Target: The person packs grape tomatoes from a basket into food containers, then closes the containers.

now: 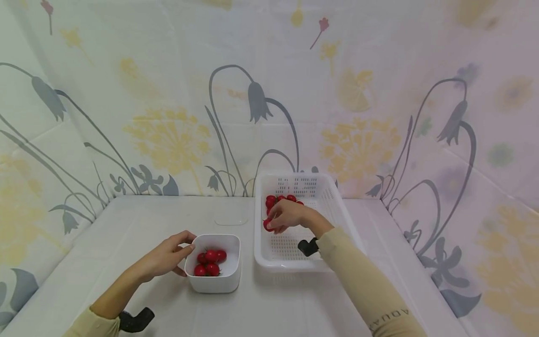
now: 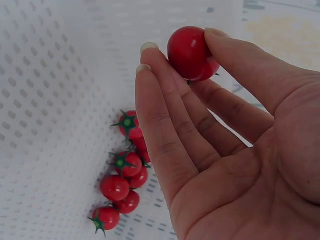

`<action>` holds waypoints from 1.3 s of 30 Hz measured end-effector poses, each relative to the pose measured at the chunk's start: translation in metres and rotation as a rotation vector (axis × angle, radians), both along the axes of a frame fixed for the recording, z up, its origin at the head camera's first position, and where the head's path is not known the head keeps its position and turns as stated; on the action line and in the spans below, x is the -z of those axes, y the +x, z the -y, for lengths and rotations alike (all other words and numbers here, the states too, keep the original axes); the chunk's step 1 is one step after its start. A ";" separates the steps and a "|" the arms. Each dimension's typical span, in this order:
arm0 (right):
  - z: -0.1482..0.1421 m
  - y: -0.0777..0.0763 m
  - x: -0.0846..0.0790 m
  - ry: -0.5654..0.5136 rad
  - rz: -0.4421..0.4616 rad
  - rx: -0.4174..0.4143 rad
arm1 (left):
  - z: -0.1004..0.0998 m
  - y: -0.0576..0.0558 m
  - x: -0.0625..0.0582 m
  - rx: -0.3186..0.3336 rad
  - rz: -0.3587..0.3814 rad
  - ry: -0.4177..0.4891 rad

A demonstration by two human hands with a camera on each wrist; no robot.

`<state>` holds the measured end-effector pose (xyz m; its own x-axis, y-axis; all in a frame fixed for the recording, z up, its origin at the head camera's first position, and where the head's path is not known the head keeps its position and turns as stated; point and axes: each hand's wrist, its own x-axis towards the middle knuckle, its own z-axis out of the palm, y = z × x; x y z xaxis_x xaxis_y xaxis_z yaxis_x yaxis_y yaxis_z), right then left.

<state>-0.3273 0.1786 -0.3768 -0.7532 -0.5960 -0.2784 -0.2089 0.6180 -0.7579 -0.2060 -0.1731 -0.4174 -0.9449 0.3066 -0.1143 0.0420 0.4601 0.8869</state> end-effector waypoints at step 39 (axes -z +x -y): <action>0.059 0.061 -0.024 -0.199 -0.044 -0.073 | -0.001 0.000 -0.001 -0.016 0.011 -0.008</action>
